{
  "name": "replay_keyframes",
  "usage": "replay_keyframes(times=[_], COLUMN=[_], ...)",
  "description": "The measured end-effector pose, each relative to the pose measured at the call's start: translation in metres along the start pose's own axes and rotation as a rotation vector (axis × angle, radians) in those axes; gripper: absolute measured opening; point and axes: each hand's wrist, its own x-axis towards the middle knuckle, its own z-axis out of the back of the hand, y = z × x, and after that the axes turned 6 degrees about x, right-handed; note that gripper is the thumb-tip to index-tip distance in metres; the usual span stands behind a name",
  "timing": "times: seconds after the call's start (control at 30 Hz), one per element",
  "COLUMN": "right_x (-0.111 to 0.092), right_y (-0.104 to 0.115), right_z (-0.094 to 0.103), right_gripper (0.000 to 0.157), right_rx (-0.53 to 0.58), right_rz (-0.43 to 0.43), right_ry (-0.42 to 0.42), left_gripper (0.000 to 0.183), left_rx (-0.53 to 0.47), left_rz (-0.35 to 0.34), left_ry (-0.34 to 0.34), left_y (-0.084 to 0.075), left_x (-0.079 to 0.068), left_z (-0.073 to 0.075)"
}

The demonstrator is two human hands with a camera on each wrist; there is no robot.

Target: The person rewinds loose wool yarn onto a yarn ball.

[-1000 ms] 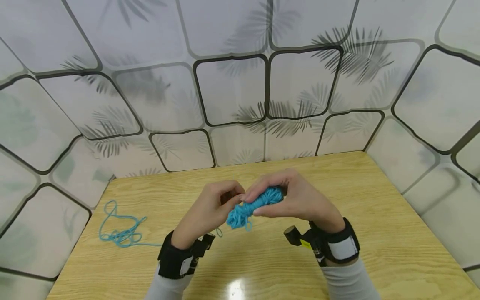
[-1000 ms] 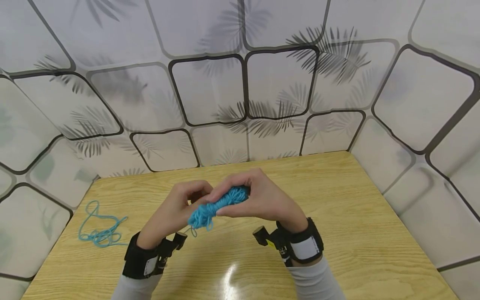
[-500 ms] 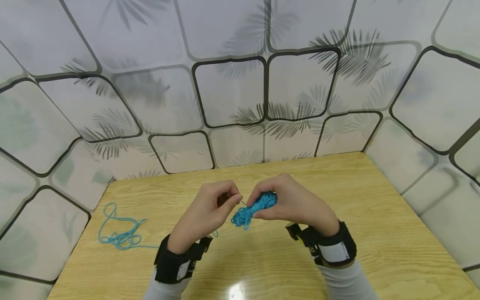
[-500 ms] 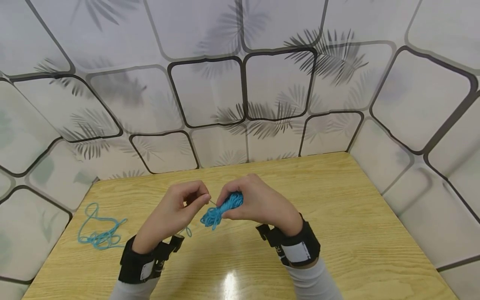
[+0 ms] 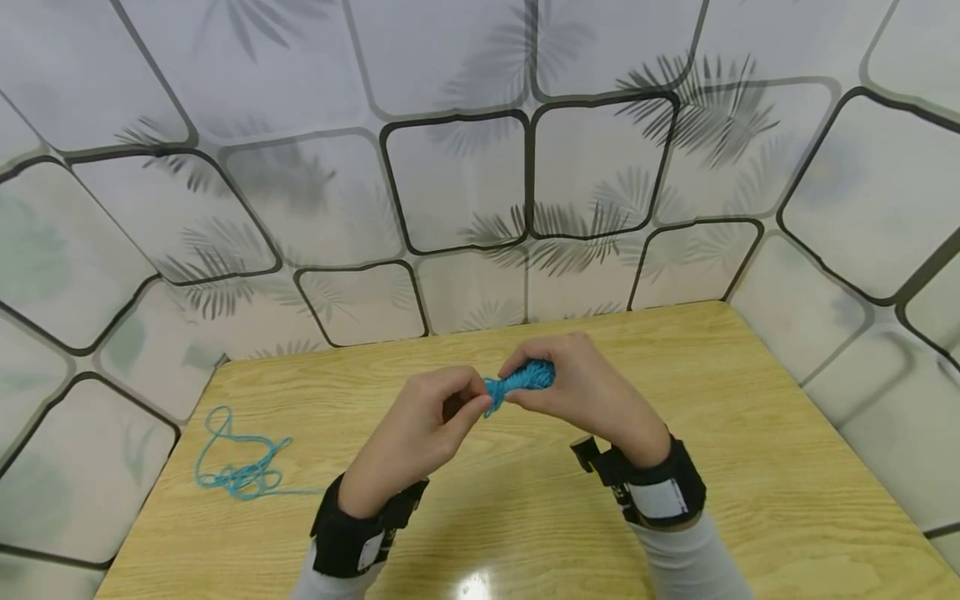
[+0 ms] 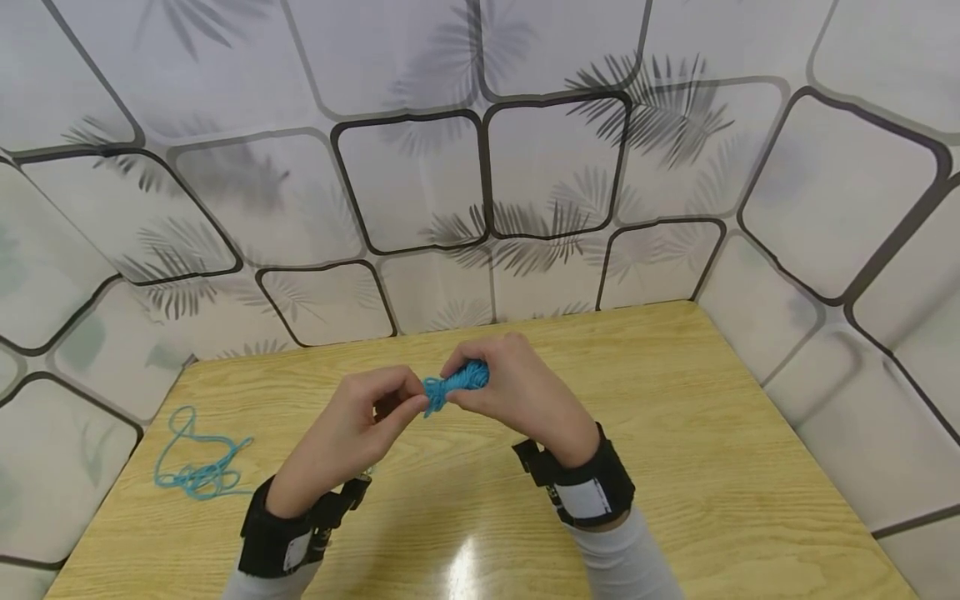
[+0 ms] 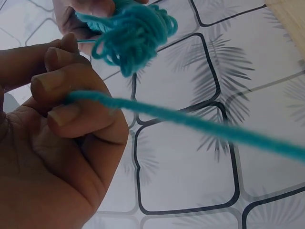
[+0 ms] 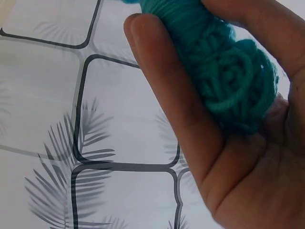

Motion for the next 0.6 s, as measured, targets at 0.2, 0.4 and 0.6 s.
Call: replay_keyframes(times=[0.2,0.4,0.6], right_x=[0.0025,0.0049,0.0056], right_y=[0.001,0.0004,-0.0002], right_z=[-0.0032,-0.0067,-0.0082], right_gripper=[0.021,0.021,0.022], right_rx=[-0.028,0.01,0.192], right_rz=[0.017,0.076,0.172], right_ry=[-0.208,-0.366,-0.45], left_gripper=[0.01,0.01,0.009], left_rx=[0.052,0.069,0.05], left_rz=[-0.026,-0.042,-0.076], left_ry=[-0.011,-0.02,-0.043], left_y=[-0.0032,-0.0048,-0.0025], left_x=[0.001,0.001,0.0027], left_z=[-0.001,-0.0022,-0.0055])
